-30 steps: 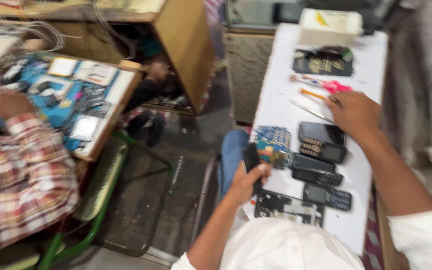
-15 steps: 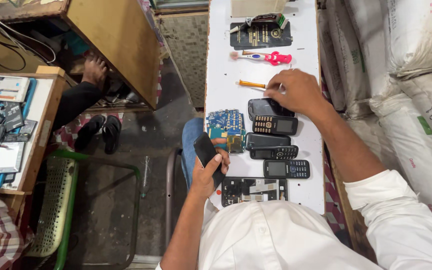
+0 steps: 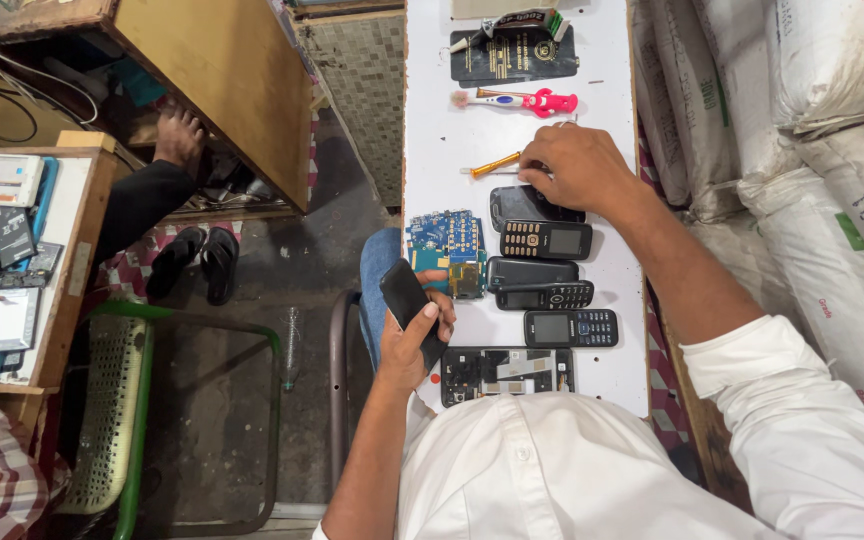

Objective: The person sorts and organizes various mobile phone parts and circuit boards on a workbench. They pick up, inspect, and place down multiple phone bodies, batteries, and circuit boards, arranging them in a neat row.

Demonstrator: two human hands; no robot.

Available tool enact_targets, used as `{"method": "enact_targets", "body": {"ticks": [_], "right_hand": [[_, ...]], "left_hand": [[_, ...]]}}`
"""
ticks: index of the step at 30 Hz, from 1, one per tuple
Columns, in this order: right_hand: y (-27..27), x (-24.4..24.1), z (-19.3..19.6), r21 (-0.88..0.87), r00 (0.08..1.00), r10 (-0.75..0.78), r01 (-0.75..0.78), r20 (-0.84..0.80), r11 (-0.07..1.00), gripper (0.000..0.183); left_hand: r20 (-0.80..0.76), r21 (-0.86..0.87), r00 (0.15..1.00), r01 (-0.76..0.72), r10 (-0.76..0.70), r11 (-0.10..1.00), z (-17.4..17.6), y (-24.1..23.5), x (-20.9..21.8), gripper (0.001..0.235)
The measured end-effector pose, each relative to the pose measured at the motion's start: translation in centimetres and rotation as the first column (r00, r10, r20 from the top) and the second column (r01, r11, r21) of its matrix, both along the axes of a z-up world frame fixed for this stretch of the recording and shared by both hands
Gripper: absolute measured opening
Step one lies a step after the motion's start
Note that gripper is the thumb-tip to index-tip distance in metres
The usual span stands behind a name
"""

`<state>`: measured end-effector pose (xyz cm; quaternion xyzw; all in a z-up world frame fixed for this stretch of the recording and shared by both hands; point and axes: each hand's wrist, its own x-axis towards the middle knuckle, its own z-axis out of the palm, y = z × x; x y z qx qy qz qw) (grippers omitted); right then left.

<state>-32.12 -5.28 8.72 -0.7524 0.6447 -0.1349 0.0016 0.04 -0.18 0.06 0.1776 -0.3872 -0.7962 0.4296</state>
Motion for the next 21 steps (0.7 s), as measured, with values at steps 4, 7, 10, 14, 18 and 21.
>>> {"method": "enact_targets", "body": {"ticks": [4,7,10,14,18,21], "right_hand": [[-1.4,-0.6,-0.3,0.010,0.995,-0.024,0.023,0.098,1.000,0.018],[-2.7,-1.0,-0.5,0.001,0.985,-0.080,0.081,0.154,0.997,0.018],[-3.5,-1.5,-0.7,0.043,0.975,-0.073,0.065,0.212,0.997,0.020],[-3.5,-1.9,-0.7,0.058,0.970,0.022,-0.037,0.241,0.998,0.027],[-3.4,-1.4,-1.0,-0.038,0.959,0.084,-0.076,0.270,0.996,0.026],[-3.3,-0.8,-1.2,-0.048,0.973,-0.056,0.068,0.225,0.997,0.024]], "left_hand": [[-0.001,-0.004,1.000,-0.001,0.001,1.000,0.0,0.0,0.0,0.046],[-0.016,0.002,1.000,0.002,-0.002,1.000,-0.1,0.1,0.0,0.047],[-0.013,0.024,1.000,0.014,-0.014,1.000,-0.1,0.0,0.1,0.051],[0.000,0.015,1.000,0.001,-0.001,1.000,0.2,-0.1,-0.1,0.057],[0.023,0.005,1.000,0.003,-0.003,1.000,0.2,-0.1,0.0,0.056],[0.003,0.011,1.000,0.013,-0.013,1.000,0.1,-0.1,0.0,0.053]]}}
